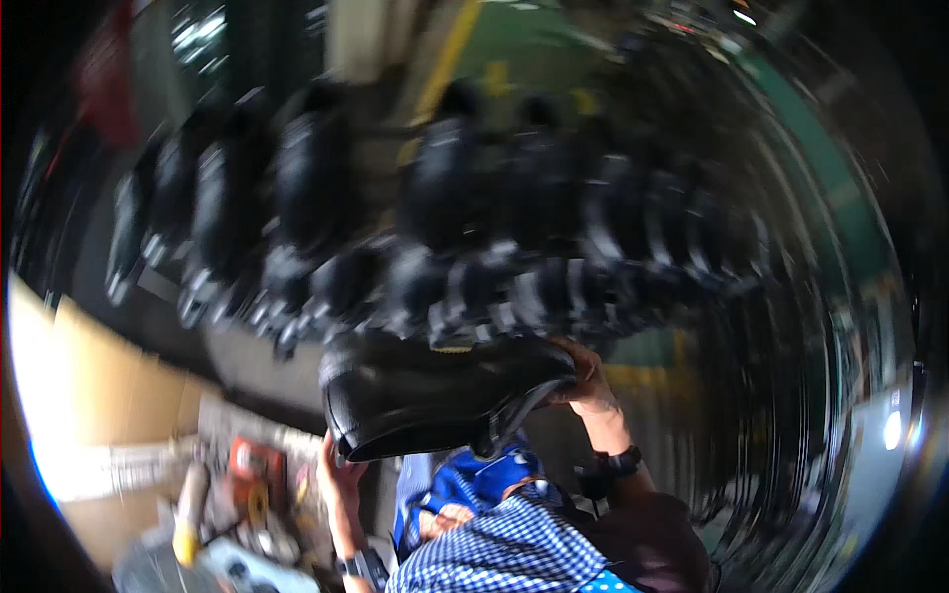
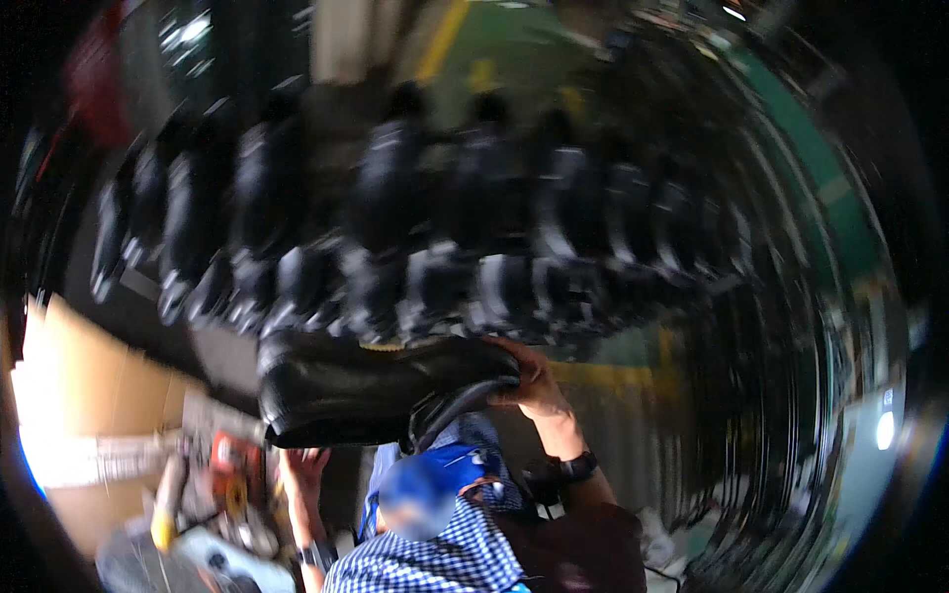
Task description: Inspecting black shoes and using a heating nozzle to smooth out wrinkles or adhesive.
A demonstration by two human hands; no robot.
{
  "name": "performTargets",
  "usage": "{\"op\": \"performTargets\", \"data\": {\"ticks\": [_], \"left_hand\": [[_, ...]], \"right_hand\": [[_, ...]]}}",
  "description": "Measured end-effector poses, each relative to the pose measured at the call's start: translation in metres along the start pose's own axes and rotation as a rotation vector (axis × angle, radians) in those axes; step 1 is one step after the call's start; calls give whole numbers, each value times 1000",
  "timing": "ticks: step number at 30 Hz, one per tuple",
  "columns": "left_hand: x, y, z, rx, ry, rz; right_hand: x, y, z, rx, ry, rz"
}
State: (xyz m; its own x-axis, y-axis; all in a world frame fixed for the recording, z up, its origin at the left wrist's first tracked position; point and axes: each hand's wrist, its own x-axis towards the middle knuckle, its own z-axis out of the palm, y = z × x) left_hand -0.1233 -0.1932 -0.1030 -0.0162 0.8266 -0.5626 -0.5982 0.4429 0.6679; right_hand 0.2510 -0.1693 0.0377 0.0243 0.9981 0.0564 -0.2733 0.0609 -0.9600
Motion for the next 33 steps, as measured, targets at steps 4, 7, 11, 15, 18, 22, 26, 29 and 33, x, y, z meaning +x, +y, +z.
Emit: {"op": "performTargets", "data": {"ticks": [4,7,11,15,18,22,26,29,33], "left_hand": [[9,-40,-17,93,-1,-156],[24,-70,-22,-159,218,-273],[32,-86,-20,27,335,-328],[40,-91,-4,203,274,-335],[51,-99,14,284,255,-342],[60,-106,34,358,235,-345],[71,-111,53,410,218,-361],[80,-115,67,436,227,-373],[87,-115,79,476,239,-379]], "right_hand": [[-39,-55,-79,350,684,-417],[-67,-89,-144,445,873,-684],[-87,-132,-220,209,1191,-884],[-82,-160,-285,35,1349,-886],[-67,-171,-327,-3,1352,-797],[-44,-179,-376,-218,1272,-267],[-59,-193,-426,-316,1360,159],[-58,-184,-459,-347,1586,142],[-61,-184,-486,-246,1577,102]]}}
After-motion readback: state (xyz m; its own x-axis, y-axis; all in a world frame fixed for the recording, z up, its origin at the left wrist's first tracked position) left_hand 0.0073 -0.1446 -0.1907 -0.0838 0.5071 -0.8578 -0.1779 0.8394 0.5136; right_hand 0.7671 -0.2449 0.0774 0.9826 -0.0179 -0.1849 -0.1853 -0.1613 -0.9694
